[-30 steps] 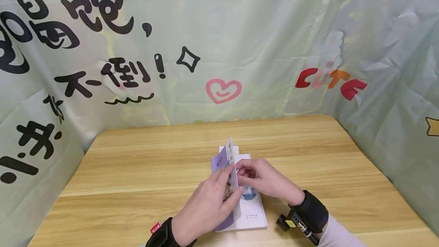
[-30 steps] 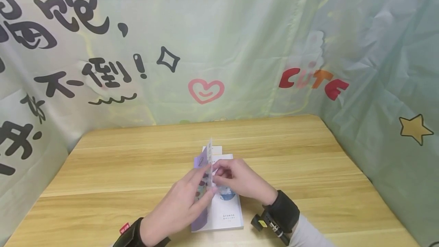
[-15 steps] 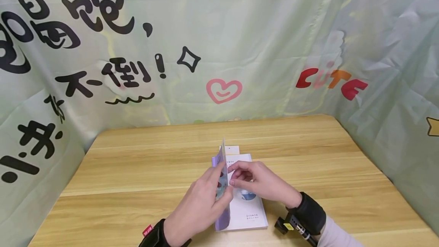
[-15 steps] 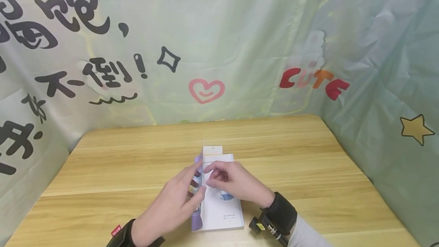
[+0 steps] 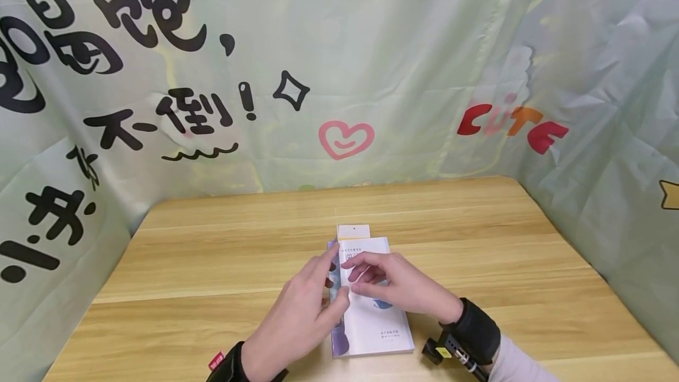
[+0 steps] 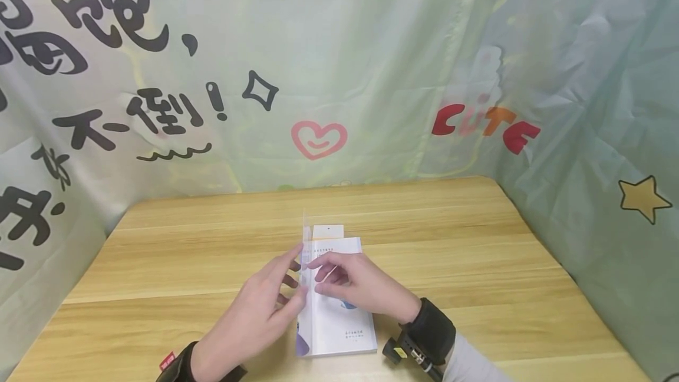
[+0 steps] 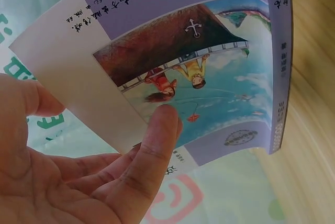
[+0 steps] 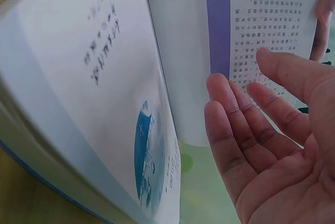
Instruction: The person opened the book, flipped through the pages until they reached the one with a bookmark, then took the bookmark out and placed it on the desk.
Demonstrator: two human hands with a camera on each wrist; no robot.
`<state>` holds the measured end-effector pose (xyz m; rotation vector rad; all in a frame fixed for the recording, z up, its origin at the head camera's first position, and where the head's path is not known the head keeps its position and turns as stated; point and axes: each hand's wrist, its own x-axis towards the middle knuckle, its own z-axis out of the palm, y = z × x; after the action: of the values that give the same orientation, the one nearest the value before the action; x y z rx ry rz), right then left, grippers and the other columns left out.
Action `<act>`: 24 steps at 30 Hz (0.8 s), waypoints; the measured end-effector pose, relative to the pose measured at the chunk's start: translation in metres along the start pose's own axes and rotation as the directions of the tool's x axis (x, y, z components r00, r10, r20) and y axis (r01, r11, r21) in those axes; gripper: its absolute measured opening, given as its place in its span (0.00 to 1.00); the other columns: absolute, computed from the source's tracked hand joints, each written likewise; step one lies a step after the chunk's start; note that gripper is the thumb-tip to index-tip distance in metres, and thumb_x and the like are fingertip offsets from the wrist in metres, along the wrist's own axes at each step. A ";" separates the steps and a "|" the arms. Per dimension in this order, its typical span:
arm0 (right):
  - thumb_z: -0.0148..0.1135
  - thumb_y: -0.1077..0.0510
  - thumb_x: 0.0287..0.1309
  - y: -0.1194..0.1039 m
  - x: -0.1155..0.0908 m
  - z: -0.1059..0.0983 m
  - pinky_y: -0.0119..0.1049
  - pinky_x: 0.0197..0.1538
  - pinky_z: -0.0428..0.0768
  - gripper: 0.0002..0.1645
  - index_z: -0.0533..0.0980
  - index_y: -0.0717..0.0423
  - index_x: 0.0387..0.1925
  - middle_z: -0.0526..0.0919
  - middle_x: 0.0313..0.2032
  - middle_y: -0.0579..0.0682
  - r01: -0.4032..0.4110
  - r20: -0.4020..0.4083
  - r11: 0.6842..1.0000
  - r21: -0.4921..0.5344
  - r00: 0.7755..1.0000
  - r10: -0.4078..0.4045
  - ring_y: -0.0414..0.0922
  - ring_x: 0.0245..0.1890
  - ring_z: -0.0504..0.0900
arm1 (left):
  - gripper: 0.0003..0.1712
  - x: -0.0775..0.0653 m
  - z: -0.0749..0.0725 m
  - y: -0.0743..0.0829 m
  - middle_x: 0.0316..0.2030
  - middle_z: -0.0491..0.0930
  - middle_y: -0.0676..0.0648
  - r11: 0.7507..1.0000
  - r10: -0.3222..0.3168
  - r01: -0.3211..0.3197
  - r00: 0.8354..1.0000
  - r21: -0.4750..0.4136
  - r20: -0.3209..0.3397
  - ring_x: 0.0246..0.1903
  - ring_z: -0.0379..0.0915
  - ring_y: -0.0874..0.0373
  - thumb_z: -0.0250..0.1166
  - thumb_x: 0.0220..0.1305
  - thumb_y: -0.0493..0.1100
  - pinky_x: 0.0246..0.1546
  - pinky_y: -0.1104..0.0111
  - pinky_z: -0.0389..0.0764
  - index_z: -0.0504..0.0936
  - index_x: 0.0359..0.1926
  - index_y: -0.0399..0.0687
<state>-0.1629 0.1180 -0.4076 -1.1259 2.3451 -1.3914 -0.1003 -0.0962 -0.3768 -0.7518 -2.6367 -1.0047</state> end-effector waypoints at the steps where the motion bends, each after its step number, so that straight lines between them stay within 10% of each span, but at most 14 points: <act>1: 0.64 0.56 0.62 0.000 0.000 0.000 0.34 0.40 0.81 0.19 0.76 0.50 0.54 0.82 0.39 0.44 0.005 0.003 1.000 0.003 1.000 -0.005 0.39 0.38 0.81 | 0.36 0.000 -0.001 0.000 0.43 0.75 0.51 1.000 -0.003 0.003 1.000 -0.001 0.000 0.29 0.74 0.64 0.55 0.66 0.48 0.27 0.79 0.76 0.61 0.71 0.37; 12: 0.62 0.55 0.63 0.004 0.001 0.009 0.34 0.44 0.80 0.22 0.75 0.58 0.56 0.80 0.49 0.48 0.059 0.044 0.998 0.021 0.997 -0.060 0.38 0.41 0.81 | 0.36 -0.008 -0.011 -0.008 0.53 0.73 0.50 0.999 -0.008 0.009 1.000 0.046 -0.016 0.42 0.75 0.62 0.55 0.66 0.47 0.34 0.73 0.79 0.59 0.73 0.44; 24: 0.61 0.54 0.64 0.006 0.000 0.017 0.36 0.47 0.79 0.23 0.74 0.59 0.57 0.79 0.52 0.49 0.066 0.096 0.997 0.048 0.993 -0.070 0.41 0.45 0.81 | 0.35 -0.021 -0.024 -0.024 0.53 0.71 0.56 0.970 -0.042 0.056 0.997 0.236 -0.064 0.33 0.70 0.67 0.59 0.60 0.47 0.34 0.70 0.76 0.66 0.70 0.52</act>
<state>-0.1576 0.1082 -0.4213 -1.2426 2.2176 -1.3705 -0.0948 -0.1354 -0.3801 -0.5965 -2.6721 -0.6927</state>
